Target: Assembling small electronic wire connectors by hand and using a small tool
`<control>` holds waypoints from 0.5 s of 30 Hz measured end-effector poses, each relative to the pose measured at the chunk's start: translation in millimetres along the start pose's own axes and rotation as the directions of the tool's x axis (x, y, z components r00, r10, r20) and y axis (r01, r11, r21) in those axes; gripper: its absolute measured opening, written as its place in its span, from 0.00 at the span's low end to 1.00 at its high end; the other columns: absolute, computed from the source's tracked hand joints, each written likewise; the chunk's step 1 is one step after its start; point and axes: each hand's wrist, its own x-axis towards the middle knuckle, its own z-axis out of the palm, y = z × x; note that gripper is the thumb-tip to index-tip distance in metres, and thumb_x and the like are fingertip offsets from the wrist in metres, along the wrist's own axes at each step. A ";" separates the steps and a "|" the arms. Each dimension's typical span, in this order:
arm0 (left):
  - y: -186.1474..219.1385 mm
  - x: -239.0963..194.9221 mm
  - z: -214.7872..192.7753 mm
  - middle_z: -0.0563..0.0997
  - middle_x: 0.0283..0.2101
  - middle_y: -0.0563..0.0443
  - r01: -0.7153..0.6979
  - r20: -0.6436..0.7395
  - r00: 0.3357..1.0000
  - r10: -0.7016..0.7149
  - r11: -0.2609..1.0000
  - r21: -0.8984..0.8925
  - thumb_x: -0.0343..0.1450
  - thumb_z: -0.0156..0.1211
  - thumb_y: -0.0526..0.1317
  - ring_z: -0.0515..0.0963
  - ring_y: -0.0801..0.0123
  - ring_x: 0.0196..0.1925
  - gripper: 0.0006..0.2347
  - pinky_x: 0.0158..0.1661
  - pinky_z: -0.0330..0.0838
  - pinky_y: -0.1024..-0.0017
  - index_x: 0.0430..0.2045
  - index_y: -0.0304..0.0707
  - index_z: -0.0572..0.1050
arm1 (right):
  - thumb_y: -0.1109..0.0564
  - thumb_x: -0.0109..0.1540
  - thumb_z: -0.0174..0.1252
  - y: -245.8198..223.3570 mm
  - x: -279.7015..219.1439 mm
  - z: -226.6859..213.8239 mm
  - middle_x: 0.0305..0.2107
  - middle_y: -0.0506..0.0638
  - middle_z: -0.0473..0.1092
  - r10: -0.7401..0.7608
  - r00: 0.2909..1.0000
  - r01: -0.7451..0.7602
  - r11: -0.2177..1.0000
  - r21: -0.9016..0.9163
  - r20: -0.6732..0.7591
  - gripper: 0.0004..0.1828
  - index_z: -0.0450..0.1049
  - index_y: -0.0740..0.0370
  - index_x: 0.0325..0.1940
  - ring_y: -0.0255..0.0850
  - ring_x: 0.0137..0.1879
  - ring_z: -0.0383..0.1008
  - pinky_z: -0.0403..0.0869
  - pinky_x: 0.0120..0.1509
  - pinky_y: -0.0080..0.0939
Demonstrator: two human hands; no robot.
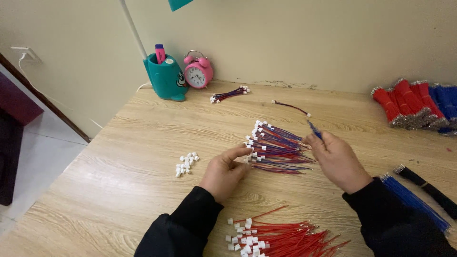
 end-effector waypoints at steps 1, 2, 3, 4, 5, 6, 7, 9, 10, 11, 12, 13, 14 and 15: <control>15.3 -7.4 -7.8 0.74 0.56 0.34 0.004 -0.001 1.000 -0.004 1.000 0.000 0.62 0.62 0.27 0.75 0.50 0.56 0.19 0.49 0.76 0.61 0.48 0.38 0.77 | 0.47 0.70 0.45 -11.6 -6.9 4.0 0.14 0.52 0.64 0.001 1.000 -0.001 1.000 0.001 0.004 0.22 0.70 0.61 0.28 0.43 0.24 0.65 0.66 0.29 0.42; 30.3 -14.6 -15.2 0.75 0.55 0.41 -0.040 0.041 0.999 0.033 0.982 0.186 0.61 0.64 0.30 0.78 0.51 0.54 0.20 0.46 0.78 0.63 0.49 0.44 0.77 | 0.45 0.69 0.45 -22.8 -13.7 7.9 0.13 0.51 0.64 0.002 1.000 -0.003 0.998 0.057 0.027 0.23 0.70 0.61 0.28 0.42 0.22 0.64 0.66 0.28 0.41; 44.8 -22.6 -22.5 0.76 0.53 0.47 -0.088 0.092 0.994 0.059 0.928 0.363 0.59 0.66 0.34 0.80 0.52 0.51 0.22 0.44 0.80 0.66 0.49 0.50 0.77 | 0.43 0.69 0.46 -33.1 -21.8 12.6 0.12 0.51 0.65 0.005 0.999 -0.010 0.993 0.114 0.051 0.23 0.70 0.61 0.28 0.42 0.21 0.64 0.66 0.26 0.41; 49.2 -36.0 -30.6 0.76 0.53 0.47 -0.082 0.093 0.994 0.052 0.928 0.364 0.59 0.66 0.34 0.80 0.52 0.51 0.22 0.44 0.80 0.66 0.49 0.50 0.77 | 0.43 0.69 0.46 -51.3 -31.0 10.1 0.12 0.51 0.65 0.009 0.998 -0.016 0.993 0.116 0.055 0.23 0.70 0.61 0.28 0.42 0.21 0.64 0.66 0.26 0.41; 54.7 -46.8 -39.2 0.80 0.48 0.49 -0.163 0.225 0.972 0.064 0.877 0.452 0.60 0.64 0.35 0.81 0.60 0.43 0.19 0.39 0.78 0.69 0.46 0.47 0.78 | 0.39 0.62 0.44 -70.2 -38.5 6.5 0.37 0.52 0.64 0.168 0.967 -0.191 0.976 0.105 0.190 0.23 0.58 0.57 0.51 0.42 0.41 0.67 0.70 0.42 0.42; 60.8 -57.7 -47.9 0.83 0.43 0.52 -0.253 0.355 0.933 0.063 0.816 0.520 0.61 0.62 0.37 0.82 0.68 0.35 0.16 0.35 0.75 0.72 0.43 0.45 0.79 | 0.34 0.56 0.42 -89.7 -46.0 2.5 0.63 0.53 0.63 0.315 0.893 -0.354 0.932 0.072 0.322 0.45 0.45 0.54 0.74 0.42 0.61 0.71 0.74 0.57 0.43; 56.3 -64.8 -49.2 0.83 0.43 0.52 -0.256 0.355 0.933 0.065 0.813 0.524 0.61 0.62 0.37 0.82 0.68 0.35 0.16 0.35 0.75 0.72 0.43 0.45 0.79 | 0.34 0.56 0.42 -73.8 -44.7 11.4 0.63 0.53 0.63 0.311 0.895 -0.351 0.933 0.076 0.321 0.45 0.45 0.54 0.74 0.42 0.61 0.71 0.74 0.57 0.43; 48.1 -78.3 -53.2 0.79 0.38 0.49 -0.304 0.457 0.888 0.045 0.803 0.513 0.59 0.70 0.44 0.80 0.59 0.37 0.17 0.40 0.72 0.66 0.40 0.46 0.80 | 0.50 0.66 0.51 -44.3 -40.7 29.1 0.20 0.50 0.65 -0.005 0.929 -0.151 0.907 0.392 0.370 0.12 0.68 0.61 0.34 0.36 0.21 0.60 0.60 0.22 0.33; 48.3 -80.2 -53.1 0.79 0.38 0.49 -0.309 0.456 0.889 0.049 0.799 0.516 0.59 0.70 0.44 0.80 0.59 0.37 0.17 0.40 0.72 0.66 0.40 0.46 0.80 | 0.50 0.66 0.51 -45.3 -42.5 32.7 0.20 0.50 0.65 -0.011 0.931 -0.144 0.907 0.395 0.366 0.12 0.68 0.61 0.34 0.36 0.21 0.60 0.60 0.22 0.33; 47.9 -81.6 -51.3 0.76 0.36 0.52 -0.330 0.472 0.878 0.079 0.814 0.478 0.60 0.67 0.41 0.79 0.62 0.36 0.13 0.39 0.72 0.68 0.38 0.49 0.81 | 0.52 0.66 0.48 -45.4 -44.4 34.8 0.21 0.50 0.65 -0.126 0.947 -0.044 0.860 0.508 0.296 0.11 0.69 0.63 0.37 0.36 0.21 0.61 0.61 0.24 0.33; 47.5 -82.9 -49.5 0.74 0.35 0.54 -0.350 0.487 0.866 0.108 0.828 0.438 0.62 0.64 0.39 0.78 0.65 0.35 0.10 0.37 0.71 0.70 0.35 0.52 0.81 | 0.54 0.67 0.46 -45.6 -46.1 36.9 0.23 0.49 0.65 -0.233 0.949 0.059 0.792 0.608 0.212 0.11 0.69 0.64 0.40 0.35 0.22 0.61 0.63 0.26 0.33; 45.4 -82.3 -48.5 0.74 0.35 0.54 -0.358 0.487 0.866 0.117 0.825 0.438 0.62 0.64 0.39 0.78 0.65 0.35 0.10 0.37 0.71 0.70 0.35 0.52 0.81 | 0.54 0.67 0.46 -46.1 -47.9 37.6 0.23 0.49 0.65 -0.239 0.949 0.068 0.793 0.606 0.206 0.11 0.69 0.64 0.40 0.35 0.22 0.61 0.63 0.26 0.33; 43.3 -81.6 -47.4 0.75 0.34 0.54 -0.389 0.485 0.862 0.150 0.808 0.442 0.63 0.66 0.40 0.78 0.65 0.34 0.07 0.37 0.71 0.70 0.33 0.52 0.82 | 0.56 0.67 0.45 -46.7 -49.6 38.2 0.24 0.49 0.67 -0.263 0.948 0.090 0.761 0.642 0.178 0.10 0.70 0.63 0.41 0.36 0.25 0.66 0.67 0.30 0.34; 41.5 -80.5 -46.7 0.76 0.34 0.54 -0.420 0.483 0.856 0.182 0.790 0.447 0.65 0.67 0.42 0.78 0.65 0.34 0.05 0.37 0.72 0.70 0.31 0.53 0.83 | 0.57 0.67 0.45 -47.1 -51.1 39.1 0.25 0.49 0.69 -0.286 0.947 0.114 0.726 0.678 0.147 0.09 0.70 0.62 0.42 0.37 0.29 0.70 0.71 0.34 0.34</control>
